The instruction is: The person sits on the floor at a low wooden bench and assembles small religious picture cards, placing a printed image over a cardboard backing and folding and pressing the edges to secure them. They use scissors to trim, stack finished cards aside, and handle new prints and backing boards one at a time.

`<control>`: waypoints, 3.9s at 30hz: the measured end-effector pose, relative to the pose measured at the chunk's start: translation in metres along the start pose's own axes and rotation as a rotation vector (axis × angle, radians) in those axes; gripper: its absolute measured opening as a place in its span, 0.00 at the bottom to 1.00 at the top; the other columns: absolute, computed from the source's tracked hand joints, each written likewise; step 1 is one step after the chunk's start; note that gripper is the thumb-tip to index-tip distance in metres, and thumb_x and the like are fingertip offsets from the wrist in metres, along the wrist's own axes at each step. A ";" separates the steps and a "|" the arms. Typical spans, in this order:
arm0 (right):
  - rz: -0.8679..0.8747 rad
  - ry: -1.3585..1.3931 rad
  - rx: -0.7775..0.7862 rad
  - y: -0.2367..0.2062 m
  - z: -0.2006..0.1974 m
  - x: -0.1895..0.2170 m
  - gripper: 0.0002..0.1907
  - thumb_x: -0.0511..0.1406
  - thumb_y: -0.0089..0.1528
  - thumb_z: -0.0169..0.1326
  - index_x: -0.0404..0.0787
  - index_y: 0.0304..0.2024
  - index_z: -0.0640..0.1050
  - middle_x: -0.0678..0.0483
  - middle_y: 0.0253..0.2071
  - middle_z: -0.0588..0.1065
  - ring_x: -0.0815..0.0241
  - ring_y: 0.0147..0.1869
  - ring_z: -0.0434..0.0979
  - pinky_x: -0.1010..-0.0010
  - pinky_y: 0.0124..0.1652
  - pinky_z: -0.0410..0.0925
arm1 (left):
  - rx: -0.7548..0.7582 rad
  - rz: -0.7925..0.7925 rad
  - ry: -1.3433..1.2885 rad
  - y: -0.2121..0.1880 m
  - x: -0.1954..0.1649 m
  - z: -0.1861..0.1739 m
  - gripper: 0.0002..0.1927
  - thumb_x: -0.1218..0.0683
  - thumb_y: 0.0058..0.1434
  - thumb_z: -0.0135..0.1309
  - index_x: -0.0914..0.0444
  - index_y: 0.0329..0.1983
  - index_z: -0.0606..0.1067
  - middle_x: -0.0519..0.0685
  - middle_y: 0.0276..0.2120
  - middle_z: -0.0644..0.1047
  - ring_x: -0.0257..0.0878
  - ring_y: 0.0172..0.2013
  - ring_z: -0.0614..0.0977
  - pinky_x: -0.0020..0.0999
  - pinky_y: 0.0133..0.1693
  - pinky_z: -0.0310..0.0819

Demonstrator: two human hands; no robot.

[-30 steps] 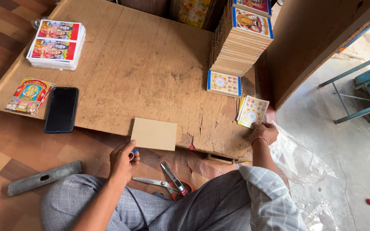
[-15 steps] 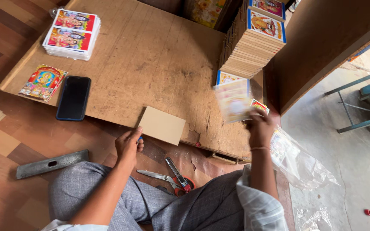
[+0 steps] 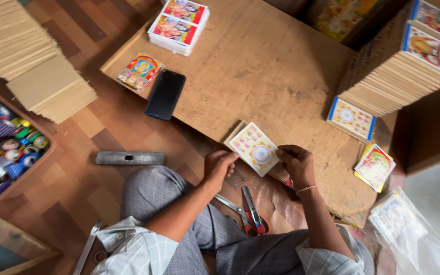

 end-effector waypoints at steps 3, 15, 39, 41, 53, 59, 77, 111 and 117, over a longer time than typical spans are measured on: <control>-0.155 -0.315 -0.085 0.002 0.001 0.012 0.10 0.34 0.59 0.63 0.35 0.42 0.85 0.52 0.29 0.81 0.67 0.30 0.76 0.74 0.31 0.69 | 0.020 0.033 0.009 0.001 0.000 0.001 0.12 0.51 0.57 0.65 0.64 0.28 0.78 0.43 0.19 0.74 0.29 0.18 0.73 0.24 0.20 0.65; -0.170 -0.471 -0.183 0.000 0.007 0.021 0.08 0.34 0.57 0.64 0.37 0.38 0.86 0.51 0.29 0.82 0.66 0.31 0.80 0.73 0.35 0.72 | 0.027 0.042 0.042 0.002 -0.002 0.001 0.13 0.52 0.57 0.67 0.64 0.26 0.78 0.43 0.18 0.75 0.29 0.18 0.73 0.24 0.20 0.66; -0.190 -0.455 -0.146 0.005 0.010 0.017 0.09 0.33 0.58 0.63 0.37 0.39 0.85 0.51 0.29 0.82 0.67 0.32 0.81 0.74 0.35 0.73 | 0.015 0.028 0.087 -0.003 -0.009 0.002 0.12 0.51 0.57 0.66 0.64 0.26 0.79 0.43 0.18 0.74 0.28 0.18 0.73 0.23 0.20 0.66; -0.185 -0.449 -0.145 0.005 0.010 0.017 0.09 0.34 0.58 0.63 0.37 0.39 0.85 0.51 0.30 0.83 0.66 0.32 0.81 0.74 0.35 0.73 | 0.012 0.037 0.100 -0.004 -0.011 0.002 0.12 0.51 0.56 0.66 0.63 0.26 0.79 0.43 0.17 0.74 0.28 0.18 0.73 0.23 0.20 0.66; -0.187 -0.435 -0.139 0.003 0.012 0.020 0.09 0.34 0.58 0.63 0.36 0.39 0.85 0.51 0.29 0.82 0.67 0.31 0.80 0.74 0.34 0.72 | 0.007 0.015 0.077 -0.005 -0.014 0.002 0.13 0.51 0.56 0.67 0.64 0.25 0.79 0.43 0.17 0.74 0.28 0.18 0.72 0.23 0.20 0.65; -0.201 -0.440 -0.142 0.003 0.013 0.024 0.08 0.34 0.58 0.63 0.36 0.39 0.85 0.51 0.29 0.82 0.66 0.31 0.81 0.73 0.34 0.73 | 0.005 0.028 0.089 -0.004 -0.013 0.002 0.13 0.51 0.56 0.67 0.63 0.25 0.79 0.43 0.18 0.74 0.28 0.18 0.72 0.23 0.21 0.66; -0.168 -0.435 -0.165 -0.001 0.012 0.025 0.09 0.34 0.57 0.64 0.36 0.38 0.85 0.50 0.30 0.83 0.66 0.32 0.82 0.74 0.34 0.73 | 0.012 0.035 0.117 -0.004 -0.014 0.001 0.13 0.50 0.56 0.66 0.64 0.26 0.79 0.43 0.18 0.74 0.28 0.18 0.73 0.23 0.21 0.67; -0.154 -0.461 -0.196 0.000 0.015 0.022 0.08 0.35 0.57 0.65 0.38 0.37 0.85 0.51 0.28 0.82 0.66 0.30 0.81 0.74 0.33 0.73 | 0.002 0.049 0.098 -0.004 -0.016 -0.002 0.14 0.49 0.56 0.67 0.65 0.27 0.80 0.44 0.18 0.75 0.27 0.18 0.74 0.22 0.20 0.68; -0.152 -0.468 -0.205 0.002 0.015 0.022 0.08 0.35 0.57 0.65 0.37 0.37 0.85 0.52 0.29 0.82 0.66 0.30 0.81 0.74 0.33 0.73 | 0.003 0.050 0.097 -0.005 -0.018 -0.002 0.15 0.48 0.56 0.66 0.65 0.28 0.80 0.43 0.18 0.74 0.28 0.18 0.73 0.22 0.21 0.68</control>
Point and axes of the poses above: each hand's wrist, its own y-axis towards the middle knuckle, its own z-axis out of the palm, x = y × z, the point moved 10 cm from there along y, towards the middle knuckle
